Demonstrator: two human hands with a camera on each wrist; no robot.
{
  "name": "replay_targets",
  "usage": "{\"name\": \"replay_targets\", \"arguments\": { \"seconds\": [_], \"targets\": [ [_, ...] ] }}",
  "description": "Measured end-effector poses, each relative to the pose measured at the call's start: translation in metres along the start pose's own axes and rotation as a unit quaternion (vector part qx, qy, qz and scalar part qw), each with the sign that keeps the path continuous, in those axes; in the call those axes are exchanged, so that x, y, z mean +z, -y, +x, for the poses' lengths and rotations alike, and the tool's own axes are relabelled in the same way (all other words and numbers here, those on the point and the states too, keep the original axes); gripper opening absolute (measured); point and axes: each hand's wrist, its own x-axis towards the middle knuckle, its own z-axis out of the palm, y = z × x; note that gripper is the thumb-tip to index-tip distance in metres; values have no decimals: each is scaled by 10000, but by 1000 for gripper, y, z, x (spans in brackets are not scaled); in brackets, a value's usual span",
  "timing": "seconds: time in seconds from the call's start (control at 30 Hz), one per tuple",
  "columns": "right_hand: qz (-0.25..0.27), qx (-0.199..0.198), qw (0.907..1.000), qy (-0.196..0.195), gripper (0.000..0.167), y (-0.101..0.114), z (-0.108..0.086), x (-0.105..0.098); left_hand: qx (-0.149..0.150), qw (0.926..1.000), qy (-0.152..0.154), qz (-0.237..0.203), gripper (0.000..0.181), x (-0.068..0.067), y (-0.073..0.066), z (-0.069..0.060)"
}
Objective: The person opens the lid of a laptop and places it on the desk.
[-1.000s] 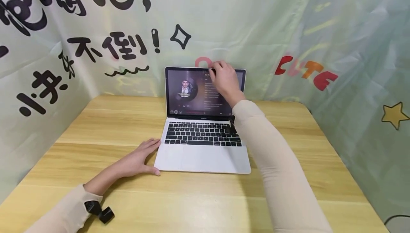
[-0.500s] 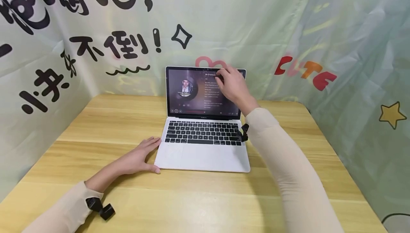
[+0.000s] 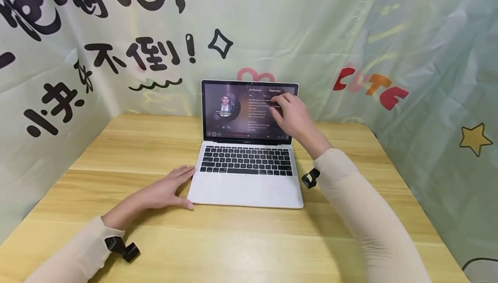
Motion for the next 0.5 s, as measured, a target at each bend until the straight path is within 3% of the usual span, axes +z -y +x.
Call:
{"name": "replay_targets", "arguments": {
  "seconds": [0.17, 0.33, 0.5],
  "targets": [
    [3, -81, 10000, 21, 33, -4, -15, -2, 47, 10000, 42, -20, 115, -12, 0, -2],
    [27, -196, 9998, 26, 34, -7, -25, -6, 50, 9999, -166, -5, 107, -24, 0, 0],
    [-15, -156, 9995, 274, 37, -11, -38, -8, 47, 9994, -346, 69, 102, -32, 0, 5]
  ]
}}
